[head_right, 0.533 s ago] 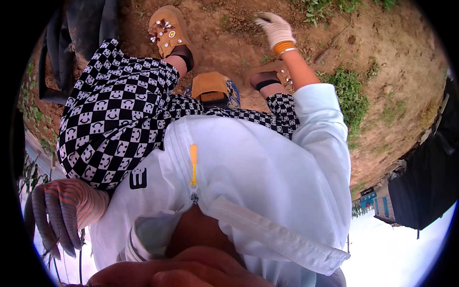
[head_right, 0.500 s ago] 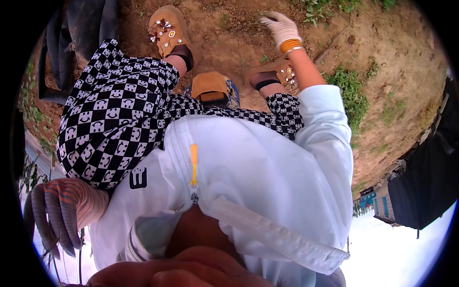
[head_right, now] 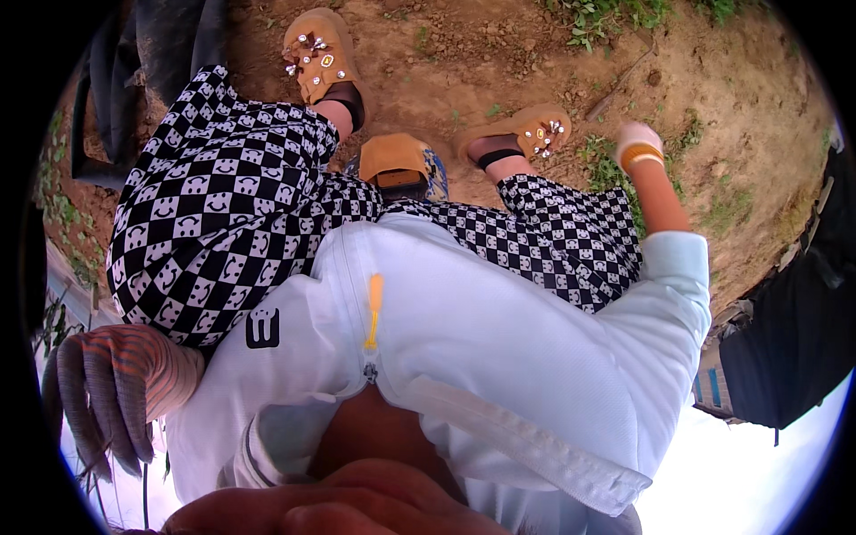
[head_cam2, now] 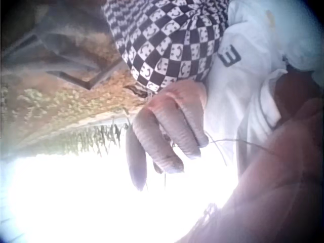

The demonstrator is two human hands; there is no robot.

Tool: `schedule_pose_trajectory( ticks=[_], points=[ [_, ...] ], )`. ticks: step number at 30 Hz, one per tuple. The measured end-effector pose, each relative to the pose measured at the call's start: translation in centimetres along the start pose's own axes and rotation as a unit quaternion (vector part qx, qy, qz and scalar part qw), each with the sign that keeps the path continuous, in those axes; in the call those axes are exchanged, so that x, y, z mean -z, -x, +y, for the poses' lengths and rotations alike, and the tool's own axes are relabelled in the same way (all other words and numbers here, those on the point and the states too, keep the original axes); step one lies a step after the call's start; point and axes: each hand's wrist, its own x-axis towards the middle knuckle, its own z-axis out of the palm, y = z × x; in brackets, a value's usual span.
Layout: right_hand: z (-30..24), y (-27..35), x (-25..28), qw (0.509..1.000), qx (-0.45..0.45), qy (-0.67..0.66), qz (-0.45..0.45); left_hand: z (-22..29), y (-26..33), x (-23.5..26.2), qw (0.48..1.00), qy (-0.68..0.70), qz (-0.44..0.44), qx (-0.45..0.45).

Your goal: The person uses a small hand tool to loosen soil and remove weeds from a garden bed. They pull the weeds by hand and place them in a pile on the ground. The person works along a row of small plants, clearing the surrounding area of unwanted vegetation.

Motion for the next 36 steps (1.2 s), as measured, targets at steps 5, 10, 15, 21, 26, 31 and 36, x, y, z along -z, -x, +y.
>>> schedule_pose_trajectory(
  ticks=[5, 10, 15, 21, 26, 31, 36],
  points=[
    [-13.0, -2.5, 4.1, 0.813, 0.357, -0.252, 0.385, -0.6, -0.1, -0.2, 1.0, -0.014, -0.009, -0.013],
    [-22.6, -5.3, 6.8, 0.755, 0.31, -0.157, 0.556, 1.1, -0.5, -0.2, 0.998, -0.016, 0.035, 0.047],
    [-24.8, -6.2, 7.1, 0.853, 0.302, -0.079, 0.418, -0.5, 0.1, -0.3, 1.0, -0.015, 0.015, -0.021],
    [-20.9, -8.9, 4.9, 0.864, 0.345, -0.124, 0.346, -0.4, 0.1, 0.2, 1.0, -0.01, -0.004, -0.015],
    [-20.2, -8.3, 5.3, 0.832, 0.32, -0.239, 0.385, -0.4, 0.4, -0.1, 1.0, -0.014, -0.008, -0.017],
    [-22.7, -4.1, 7.5, 0.86, 0.217, -0.239, 0.395, 0.9, 0.1, -1.2, 0.996, -0.042, 0.063, 0.043],
    [-25.1, -5.1, 9.0, 0.905, 0.197, -0.194, 0.324, 1.1, 0.4, -1.4, 0.997, -0.037, 0.053, 0.051]
  ],
)
